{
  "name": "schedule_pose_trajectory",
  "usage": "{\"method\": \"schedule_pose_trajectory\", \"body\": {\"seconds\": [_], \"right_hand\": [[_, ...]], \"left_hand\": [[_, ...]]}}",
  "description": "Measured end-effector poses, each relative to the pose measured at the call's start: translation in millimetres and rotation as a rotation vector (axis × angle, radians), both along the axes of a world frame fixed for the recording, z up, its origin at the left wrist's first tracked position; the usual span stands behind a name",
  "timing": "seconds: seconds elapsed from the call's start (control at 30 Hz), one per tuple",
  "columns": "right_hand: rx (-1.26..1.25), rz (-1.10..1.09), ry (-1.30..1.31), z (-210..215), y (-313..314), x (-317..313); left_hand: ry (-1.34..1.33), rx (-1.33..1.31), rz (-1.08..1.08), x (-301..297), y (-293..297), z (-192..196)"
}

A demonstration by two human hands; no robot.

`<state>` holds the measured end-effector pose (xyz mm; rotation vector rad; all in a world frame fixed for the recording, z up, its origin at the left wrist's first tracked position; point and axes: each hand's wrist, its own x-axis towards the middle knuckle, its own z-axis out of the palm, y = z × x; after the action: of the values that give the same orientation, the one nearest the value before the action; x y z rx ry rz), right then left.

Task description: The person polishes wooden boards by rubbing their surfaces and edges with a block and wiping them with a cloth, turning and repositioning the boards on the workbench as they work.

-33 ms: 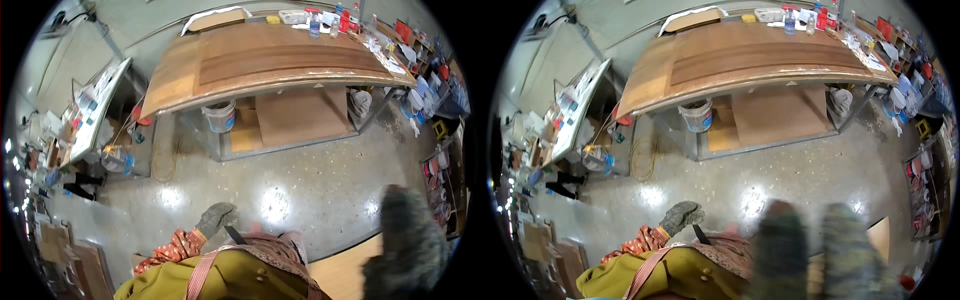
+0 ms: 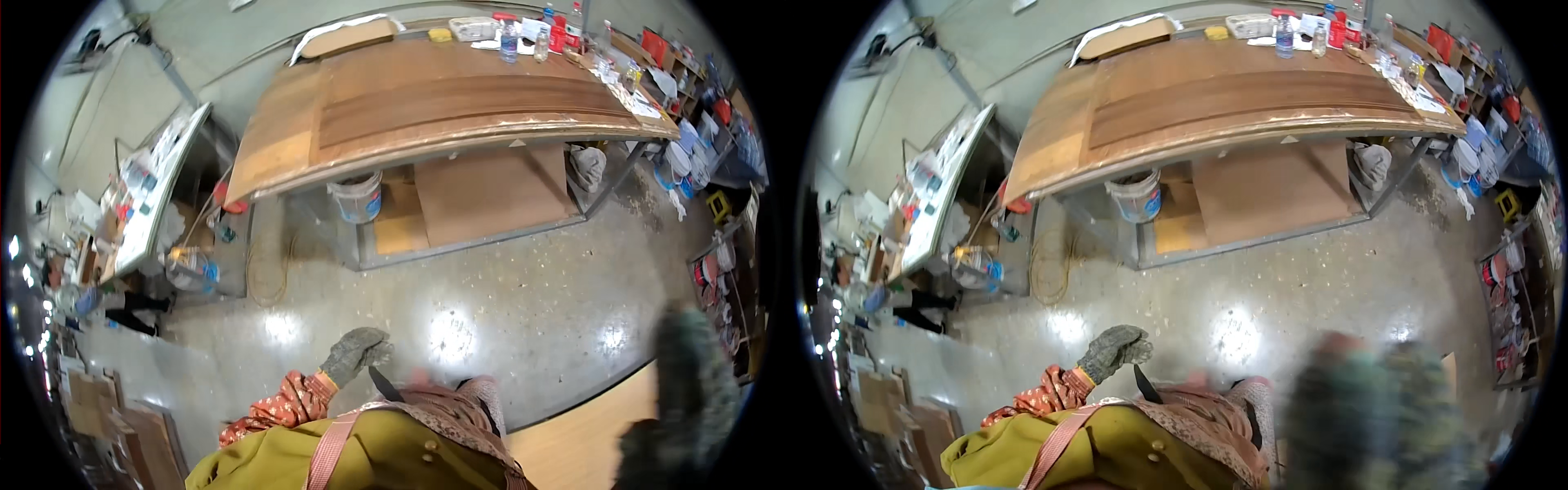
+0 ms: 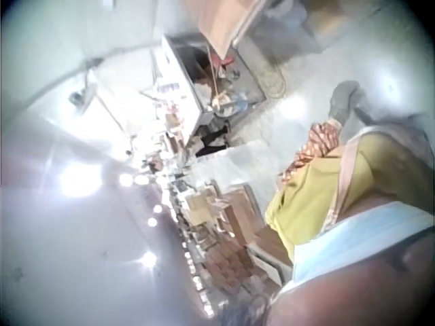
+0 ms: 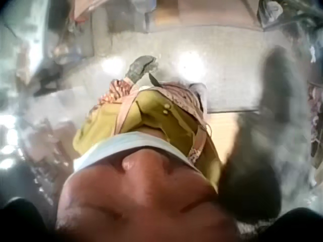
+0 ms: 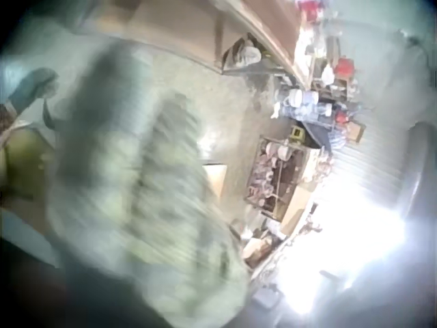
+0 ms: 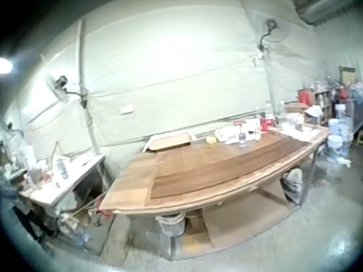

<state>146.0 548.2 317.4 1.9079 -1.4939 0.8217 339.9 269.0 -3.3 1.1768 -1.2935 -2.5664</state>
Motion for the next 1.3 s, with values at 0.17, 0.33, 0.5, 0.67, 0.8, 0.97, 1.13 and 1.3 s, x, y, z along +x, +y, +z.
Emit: {"method": "schedule_pose_trajectory", "body": {"seconds": [0.17,0.33,0.5,0.67,0.8,0.97,1.13,1.3], "right_hand": [[-0.138,0.032,-0.037,-22.7,-20.2,-100.9],[-0.188,-0.033,-0.019,-23.2,-1.6,-189.1],[-0.230,-0.008,-0.058,-27.8,8.1,-298.0],[-0.245,-0.027,-0.121,-24.9,24.3,-391.6],[-0.214,-0.124,-0.240,-63.9,49.0,-468.9],[0.065,-0.644,-1.362,-147.9,37.3,-560.5],[0.283,-0.798,-1.265,-160.8,46.7,-663.0],[0.268,-1.081,-1.026,-184.4,27.3,-772.9]], "left_hand": [[-0.035,-0.122,-0.062,-120.3,-55.5,-4.1],[0.049,-0.188,-0.098,-240.8,-40.6,-6.6],[0.084,-0.423,-0.054,-329.9,-47.9,14.1],[0.220,-0.865,-0.017,-419.3,-75.2,40.4],[0.202,-0.917,0.033,-505.8,-127.9,53.4],[-0.007,-1.540,-0.058,-652.4,-182.3,73.4],[0.023,-1.862,-0.209,-816.1,-161.8,57.0],[-0.137,-1.996,-0.273,-885.0,-125.4,39.8]]}}
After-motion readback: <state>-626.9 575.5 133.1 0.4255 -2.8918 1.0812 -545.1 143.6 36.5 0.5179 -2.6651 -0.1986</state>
